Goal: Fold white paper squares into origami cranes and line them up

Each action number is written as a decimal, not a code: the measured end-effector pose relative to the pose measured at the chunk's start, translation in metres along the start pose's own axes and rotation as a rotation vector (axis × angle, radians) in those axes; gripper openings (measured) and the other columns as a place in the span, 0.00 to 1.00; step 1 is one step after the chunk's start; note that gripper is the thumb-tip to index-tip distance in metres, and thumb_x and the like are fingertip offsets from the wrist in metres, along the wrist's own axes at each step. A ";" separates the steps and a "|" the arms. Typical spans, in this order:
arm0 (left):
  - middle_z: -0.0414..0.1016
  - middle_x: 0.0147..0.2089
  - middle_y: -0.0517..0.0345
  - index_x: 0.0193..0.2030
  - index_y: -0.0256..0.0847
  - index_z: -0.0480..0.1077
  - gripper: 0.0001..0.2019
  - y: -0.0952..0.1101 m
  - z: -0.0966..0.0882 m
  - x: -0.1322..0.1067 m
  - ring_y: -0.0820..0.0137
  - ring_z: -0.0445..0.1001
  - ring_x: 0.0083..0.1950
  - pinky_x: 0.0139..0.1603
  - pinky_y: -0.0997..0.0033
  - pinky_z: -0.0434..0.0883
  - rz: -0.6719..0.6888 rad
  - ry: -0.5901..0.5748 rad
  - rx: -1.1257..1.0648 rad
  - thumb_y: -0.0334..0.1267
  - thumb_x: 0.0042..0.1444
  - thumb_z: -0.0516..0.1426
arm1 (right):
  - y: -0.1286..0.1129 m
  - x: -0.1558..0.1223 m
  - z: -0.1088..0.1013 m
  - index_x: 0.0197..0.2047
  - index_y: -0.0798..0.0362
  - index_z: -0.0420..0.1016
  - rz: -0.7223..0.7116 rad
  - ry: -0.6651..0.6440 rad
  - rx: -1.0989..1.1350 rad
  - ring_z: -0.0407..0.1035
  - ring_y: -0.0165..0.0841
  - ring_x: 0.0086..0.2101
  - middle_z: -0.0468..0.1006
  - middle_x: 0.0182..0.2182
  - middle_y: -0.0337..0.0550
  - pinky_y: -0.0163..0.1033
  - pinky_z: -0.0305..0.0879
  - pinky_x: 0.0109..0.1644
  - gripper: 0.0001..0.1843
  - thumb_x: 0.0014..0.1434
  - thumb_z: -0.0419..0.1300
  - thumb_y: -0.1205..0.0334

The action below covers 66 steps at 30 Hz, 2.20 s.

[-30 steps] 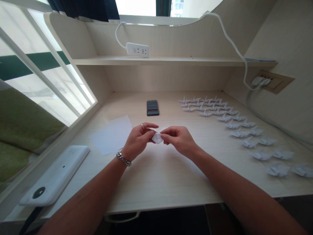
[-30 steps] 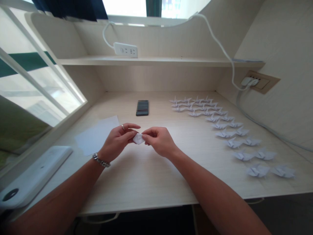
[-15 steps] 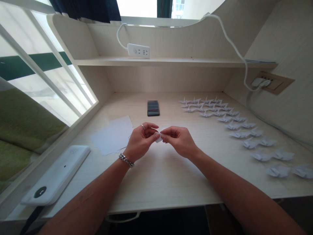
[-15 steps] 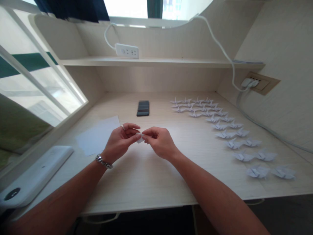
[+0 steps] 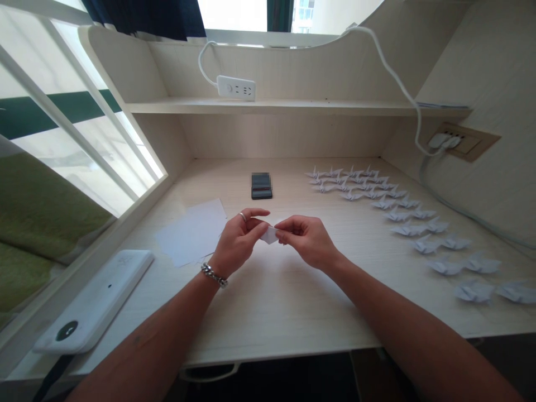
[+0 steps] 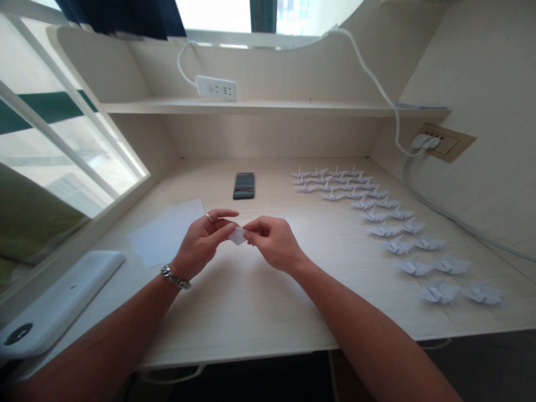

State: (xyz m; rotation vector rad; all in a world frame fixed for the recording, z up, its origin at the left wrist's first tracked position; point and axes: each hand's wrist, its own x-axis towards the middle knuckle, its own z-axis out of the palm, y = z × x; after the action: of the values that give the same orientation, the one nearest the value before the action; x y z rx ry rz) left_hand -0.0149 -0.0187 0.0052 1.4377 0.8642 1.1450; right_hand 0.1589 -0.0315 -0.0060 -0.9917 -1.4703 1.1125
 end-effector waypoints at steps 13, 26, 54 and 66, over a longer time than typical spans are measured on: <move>0.76 0.31 0.58 0.35 0.35 0.70 0.11 -0.003 0.004 0.001 0.72 0.75 0.33 0.35 0.73 0.73 0.087 0.134 0.018 0.31 0.45 0.66 | 0.003 0.003 0.001 0.35 0.55 0.80 0.030 0.023 0.177 0.74 0.34 0.29 0.81 0.28 0.43 0.44 0.72 0.38 0.14 0.43 0.71 0.61; 0.76 0.31 0.57 0.37 0.35 0.70 0.11 -0.002 0.005 -0.001 0.72 0.75 0.33 0.35 0.72 0.73 0.089 0.140 0.076 0.32 0.46 0.65 | 0.001 0.000 -0.002 0.30 0.57 0.77 0.034 -0.040 -0.092 0.72 0.31 0.26 0.79 0.26 0.45 0.39 0.71 0.32 0.12 0.57 0.60 0.57; 0.76 0.27 0.60 0.32 0.40 0.75 0.09 0.002 0.005 -0.005 0.72 0.69 0.28 0.31 0.73 0.64 0.129 0.005 0.792 0.40 0.56 0.56 | 0.000 0.000 -0.007 0.31 0.54 0.76 -0.083 -0.098 -0.439 0.68 0.28 0.27 0.77 0.26 0.39 0.33 0.61 0.31 0.07 0.56 0.57 0.62; 0.73 0.22 0.59 0.30 0.36 0.72 0.09 0.008 -0.014 0.002 0.72 0.69 0.25 0.27 0.73 0.65 0.015 0.139 0.502 0.41 0.52 0.58 | -0.005 0.006 -0.029 0.25 0.55 0.75 0.004 -0.103 -0.423 0.65 0.28 0.23 0.75 0.21 0.38 0.33 0.58 0.27 0.05 0.49 0.57 0.68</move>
State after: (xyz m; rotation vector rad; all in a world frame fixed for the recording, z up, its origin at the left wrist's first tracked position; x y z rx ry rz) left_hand -0.0283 -0.0142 0.0128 1.7817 1.3065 1.0932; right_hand 0.1868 -0.0228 0.0024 -1.2385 -1.8344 0.8815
